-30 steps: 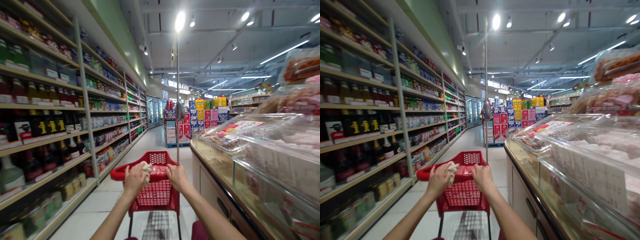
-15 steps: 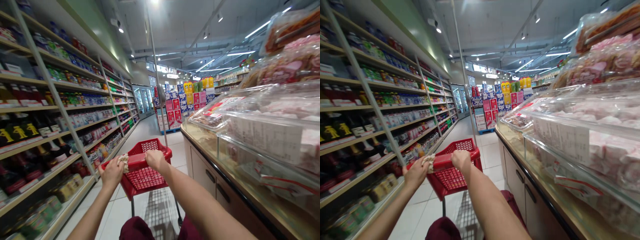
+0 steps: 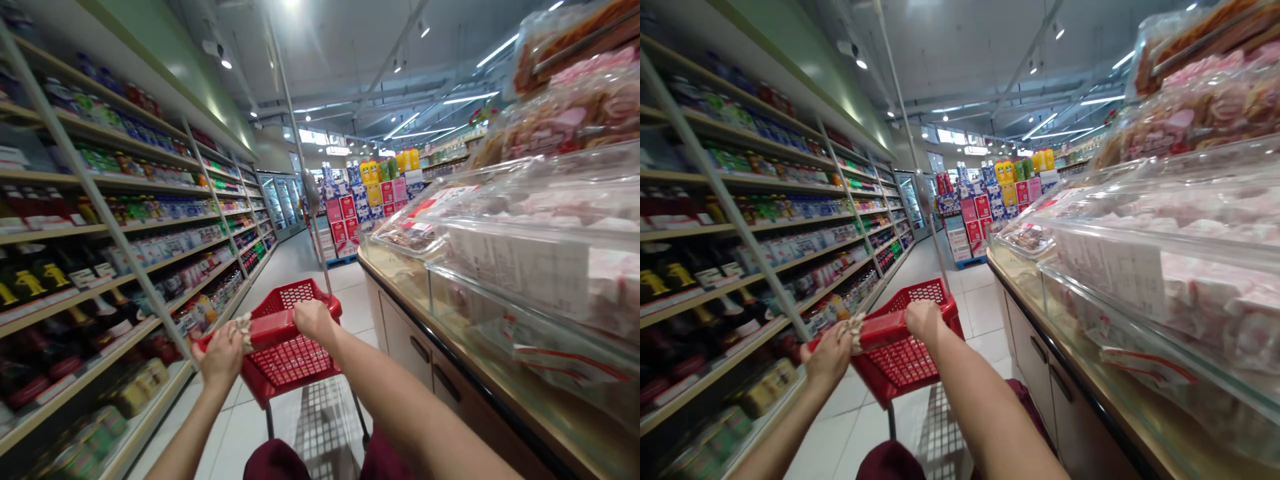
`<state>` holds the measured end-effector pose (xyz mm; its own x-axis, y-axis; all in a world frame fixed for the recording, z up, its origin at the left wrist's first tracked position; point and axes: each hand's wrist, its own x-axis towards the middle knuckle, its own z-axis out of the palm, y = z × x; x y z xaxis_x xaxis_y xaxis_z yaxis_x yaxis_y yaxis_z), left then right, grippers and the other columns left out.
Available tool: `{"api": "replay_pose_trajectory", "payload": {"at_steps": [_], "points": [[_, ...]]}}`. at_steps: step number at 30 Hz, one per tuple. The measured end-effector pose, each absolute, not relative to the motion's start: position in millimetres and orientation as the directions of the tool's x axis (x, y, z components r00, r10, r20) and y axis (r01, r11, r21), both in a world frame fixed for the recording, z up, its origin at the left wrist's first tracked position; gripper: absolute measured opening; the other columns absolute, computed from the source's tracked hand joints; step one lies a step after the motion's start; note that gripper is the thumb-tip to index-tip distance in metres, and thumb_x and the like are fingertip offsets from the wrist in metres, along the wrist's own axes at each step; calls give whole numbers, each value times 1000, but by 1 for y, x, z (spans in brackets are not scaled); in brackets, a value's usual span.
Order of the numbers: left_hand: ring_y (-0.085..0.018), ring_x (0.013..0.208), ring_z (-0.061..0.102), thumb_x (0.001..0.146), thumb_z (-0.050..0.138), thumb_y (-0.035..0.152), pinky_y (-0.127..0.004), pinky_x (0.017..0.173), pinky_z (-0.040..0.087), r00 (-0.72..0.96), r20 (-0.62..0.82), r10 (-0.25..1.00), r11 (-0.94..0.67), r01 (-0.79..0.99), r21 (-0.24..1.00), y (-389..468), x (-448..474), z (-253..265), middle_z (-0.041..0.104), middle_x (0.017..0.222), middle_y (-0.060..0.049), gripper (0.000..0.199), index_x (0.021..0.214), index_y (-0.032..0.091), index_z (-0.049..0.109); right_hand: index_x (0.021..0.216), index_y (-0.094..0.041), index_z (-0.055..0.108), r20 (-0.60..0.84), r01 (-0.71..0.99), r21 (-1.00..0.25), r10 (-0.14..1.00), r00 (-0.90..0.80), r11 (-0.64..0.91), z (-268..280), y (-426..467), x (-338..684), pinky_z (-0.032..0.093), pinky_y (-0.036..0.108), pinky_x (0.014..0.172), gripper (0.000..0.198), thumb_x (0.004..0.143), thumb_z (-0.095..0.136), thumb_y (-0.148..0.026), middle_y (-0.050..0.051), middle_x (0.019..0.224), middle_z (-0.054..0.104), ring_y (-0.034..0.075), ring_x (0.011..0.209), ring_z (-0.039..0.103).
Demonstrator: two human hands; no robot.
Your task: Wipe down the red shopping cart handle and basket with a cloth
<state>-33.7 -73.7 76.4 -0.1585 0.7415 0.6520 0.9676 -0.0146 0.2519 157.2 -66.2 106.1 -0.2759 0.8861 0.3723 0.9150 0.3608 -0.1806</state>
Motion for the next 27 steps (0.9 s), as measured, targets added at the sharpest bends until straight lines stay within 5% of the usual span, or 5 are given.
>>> {"api": "replay_pose_trajectory", "payload": {"at_steps": [6,13,19,24,27], "points": [[-22,112,46,76,39,22,-54,103,6,208,702,681,-348,936,59,-89,22,73,53,121,-8,37,112,21,49,84,-15,60,467,923,-129,843,-267,363,94,-77,162,42,26,63,33,87,29,-25,8,81,66,18,75,62],[-26,104,52,82,31,26,-61,96,16,-244,729,640,22,954,300,-93,-58,63,56,115,-14,36,111,16,50,71,-16,59,549,931,-99,800,-244,352,81,-87,177,34,28,69,36,88,29,-26,6,77,66,17,75,60],[-21,106,51,79,39,24,-54,102,12,52,783,619,-232,965,119,-87,-44,58,57,115,-7,33,110,22,51,69,-17,59,594,938,-92,775,-217,333,78,-84,181,28,27,64,34,87,32,-27,4,73,65,15,71,58],[-24,99,54,80,38,24,-59,98,16,-127,805,580,-45,981,188,-89,-67,57,59,111,-10,32,108,19,52,67,-18,57,627,945,-86,754,-194,315,73,-80,188,25,28,63,34,88,31,-26,3,70,64,14,69,57],[-24,106,50,81,38,30,-57,98,18,-33,810,585,-132,982,135,-93,-55,53,57,115,-10,33,111,19,50,67,-18,57,644,948,-88,744,-180,305,70,-78,192,25,28,64,33,87,32,-25,3,70,64,15,70,56]]}}
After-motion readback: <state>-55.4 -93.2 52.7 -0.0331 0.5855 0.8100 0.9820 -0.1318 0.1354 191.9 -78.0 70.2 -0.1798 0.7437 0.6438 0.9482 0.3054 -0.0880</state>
